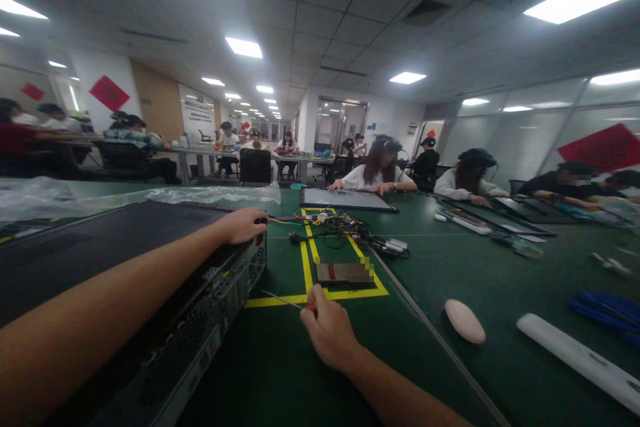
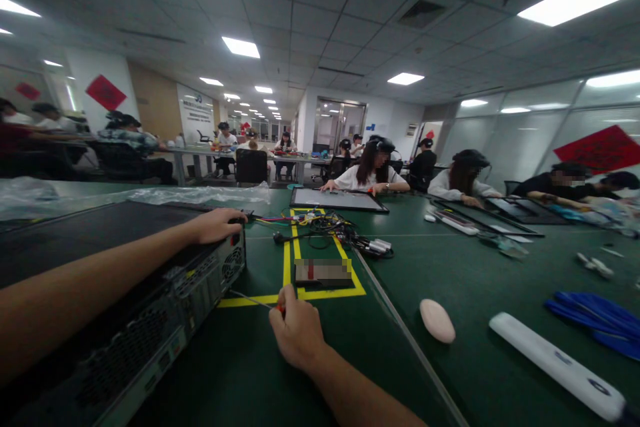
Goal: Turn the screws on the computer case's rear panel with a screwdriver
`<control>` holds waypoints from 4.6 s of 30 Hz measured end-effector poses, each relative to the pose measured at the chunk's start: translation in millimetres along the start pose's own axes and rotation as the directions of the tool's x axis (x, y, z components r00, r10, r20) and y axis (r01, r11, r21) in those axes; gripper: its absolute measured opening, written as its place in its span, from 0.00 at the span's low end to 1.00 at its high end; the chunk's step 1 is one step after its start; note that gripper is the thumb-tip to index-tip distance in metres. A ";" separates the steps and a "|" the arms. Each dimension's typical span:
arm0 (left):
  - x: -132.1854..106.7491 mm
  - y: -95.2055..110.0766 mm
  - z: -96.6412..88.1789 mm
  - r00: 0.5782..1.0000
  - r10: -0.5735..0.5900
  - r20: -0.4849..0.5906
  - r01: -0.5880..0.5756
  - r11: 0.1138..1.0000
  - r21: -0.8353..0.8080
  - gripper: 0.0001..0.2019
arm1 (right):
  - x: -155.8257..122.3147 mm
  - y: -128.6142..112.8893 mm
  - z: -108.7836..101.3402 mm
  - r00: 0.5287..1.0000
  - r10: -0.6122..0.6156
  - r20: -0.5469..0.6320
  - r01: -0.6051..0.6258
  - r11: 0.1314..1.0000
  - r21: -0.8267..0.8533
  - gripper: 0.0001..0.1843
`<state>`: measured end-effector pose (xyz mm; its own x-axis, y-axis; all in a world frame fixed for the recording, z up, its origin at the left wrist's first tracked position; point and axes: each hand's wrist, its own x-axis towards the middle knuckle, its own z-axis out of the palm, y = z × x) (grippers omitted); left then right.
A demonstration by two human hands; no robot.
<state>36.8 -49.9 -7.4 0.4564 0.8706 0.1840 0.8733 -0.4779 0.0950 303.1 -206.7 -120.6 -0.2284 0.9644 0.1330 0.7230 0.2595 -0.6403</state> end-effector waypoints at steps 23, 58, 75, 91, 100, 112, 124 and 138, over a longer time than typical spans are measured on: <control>0.7 -1.5 1.0 1.000 -0.004 0.003 0.004 1.000 -0.008 0.27 | 2.6 -17.9 -12.5 0.998 0.031 -0.057 -0.019 0.982 0.188 0.09; 0.7 -4.6 -1.9 0.999 -0.034 0.021 0.034 0.999 -0.001 0.27 | -18.3 -100.9 -111.4 0.907 -0.308 0.288 0.412 0.789 -0.455 0.02; 2.9 -9.3 -4.1 0.999 -0.054 0.003 0.054 0.998 0.011 0.26 | -16.7 -114.6 -83.8 0.855 -0.424 0.299 0.519 0.691 -0.504 0.09; 2.1 -4.5 -7.0 0.999 -0.044 0.011 0.043 0.999 0.014 0.26 | -23.7 -120.7 -86.4 0.842 -0.396 0.367 0.536 0.701 -0.471 0.10; 0.2 -2.9 -7.9 0.999 -0.046 0.007 0.046 0.999 0.010 0.27 | -24.4 -126.5 -85.2 0.855 -0.379 0.355 0.514 0.718 -0.470 0.12; 1.2 -6.1 -5.7 0.999 -0.047 0.008 0.046 0.998 0.040 0.28 | -30.6 -120.7 -74.9 0.885 -0.401 0.237 0.464 0.796 -0.388 0.10; 0.9 -10.2 -5.7 0.996 -0.085 0.024 0.085 0.996 0.019 0.30 | -34.9 -117.7 -68.4 0.887 -0.440 0.142 0.447 0.736 -0.509 0.08; -1.7 -6.0 -9.8 0.995 -0.081 0.052 0.080 0.996 0.031 0.30 | -31.6 -116.2 -66.2 0.867 -0.467 0.172 0.497 0.786 -0.369 0.14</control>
<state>29.1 -49.7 1.3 0.3921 0.9115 0.1243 0.9118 -0.4030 0.0791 269.4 -264.0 -0.3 -0.6480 0.7064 0.2846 0.6952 0.7013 -0.1578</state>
